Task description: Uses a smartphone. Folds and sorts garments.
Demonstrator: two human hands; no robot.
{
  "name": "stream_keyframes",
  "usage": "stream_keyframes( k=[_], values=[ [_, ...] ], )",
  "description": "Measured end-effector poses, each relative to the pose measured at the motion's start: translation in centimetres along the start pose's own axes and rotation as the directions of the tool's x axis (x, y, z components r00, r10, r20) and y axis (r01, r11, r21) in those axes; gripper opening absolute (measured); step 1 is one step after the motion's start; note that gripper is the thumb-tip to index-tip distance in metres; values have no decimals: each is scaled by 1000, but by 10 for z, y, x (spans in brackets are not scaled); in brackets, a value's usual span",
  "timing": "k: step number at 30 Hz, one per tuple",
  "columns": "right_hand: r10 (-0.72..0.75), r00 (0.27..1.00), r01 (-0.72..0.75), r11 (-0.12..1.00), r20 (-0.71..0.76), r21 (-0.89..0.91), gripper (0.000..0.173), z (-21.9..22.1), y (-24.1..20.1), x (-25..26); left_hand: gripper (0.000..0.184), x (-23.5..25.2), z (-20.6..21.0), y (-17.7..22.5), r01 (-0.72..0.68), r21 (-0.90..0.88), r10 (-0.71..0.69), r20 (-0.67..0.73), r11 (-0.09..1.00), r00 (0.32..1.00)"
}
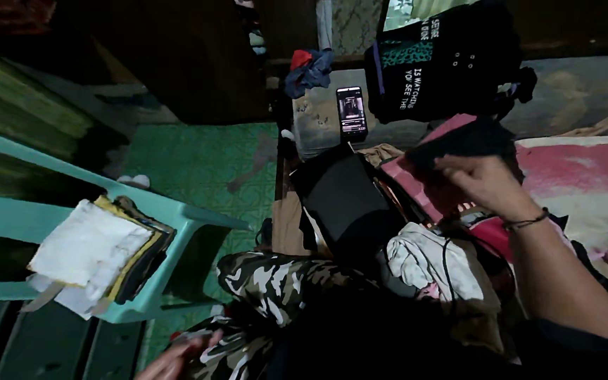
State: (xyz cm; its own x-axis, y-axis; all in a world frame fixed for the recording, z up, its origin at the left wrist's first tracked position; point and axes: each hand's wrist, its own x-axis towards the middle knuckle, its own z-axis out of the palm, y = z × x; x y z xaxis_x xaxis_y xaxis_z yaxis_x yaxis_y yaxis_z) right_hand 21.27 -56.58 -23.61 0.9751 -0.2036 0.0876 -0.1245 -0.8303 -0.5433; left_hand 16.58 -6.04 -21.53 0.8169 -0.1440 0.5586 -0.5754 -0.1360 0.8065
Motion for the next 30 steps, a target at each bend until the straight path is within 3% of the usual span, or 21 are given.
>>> stream_keyframes(
  k=[1, 2, 7, 11, 13, 17, 19, 23, 27, 30],
  values=[
    [25, 989, -18, 998, 144, -55, 43, 5, 3, 0, 47, 1, 2, -1, -4, 1, 4, 4, 1000, 1000],
    [29, 980, -11, 996, 196, -93, 50, 13, 5, 2, 46, 2, 4, -3, -9, 13, 8, 5, 1000, 1000],
    [-73, 997, 74, 994, 26, -74, 55, 38, -1, 24, 43, 0, 8, -5, -3, 122, 0, 25, 993, 1000],
    [-59, 997, 72, 964, 58, -257, 84, 70, 7, 36, 43, -8, 6, -10, 45, 153, -47, 7, 987, 999],
    [-67, 993, 94, 943, 93, -319, 85, 87, 7, 35, 43, -13, 5, -12, 64, 160, -64, -3, 985, 998],
    [-130, 991, 136, 969, 44, -206, 63, 118, -26, 36, 42, -15, 8, -18, 92, 163, -92, -10, 982, 996],
    [-148, 982, 158, 985, 119, -73, 62, 137, -52, 40, 41, -14, 12, -22, 97, 174, -94, -23, 980, 995],
    [-148, 955, 146, 989, 257, 26, 80, 193, -98, 44, 38, -17, 14, -26, 113, 207, -112, -20, 972, 994],
    [-102, 979, 127, 983, 176, -136, 103, 249, -106, 50, 38, -26, 12, -31, 144, 208, -143, -21, 967, 990],
    [-90, 987, 115, 972, 132, -203, 106, 261, -104, 60, 39, -31, 10, -33, 171, 212, -168, -31, 962, 985]
  ],
)
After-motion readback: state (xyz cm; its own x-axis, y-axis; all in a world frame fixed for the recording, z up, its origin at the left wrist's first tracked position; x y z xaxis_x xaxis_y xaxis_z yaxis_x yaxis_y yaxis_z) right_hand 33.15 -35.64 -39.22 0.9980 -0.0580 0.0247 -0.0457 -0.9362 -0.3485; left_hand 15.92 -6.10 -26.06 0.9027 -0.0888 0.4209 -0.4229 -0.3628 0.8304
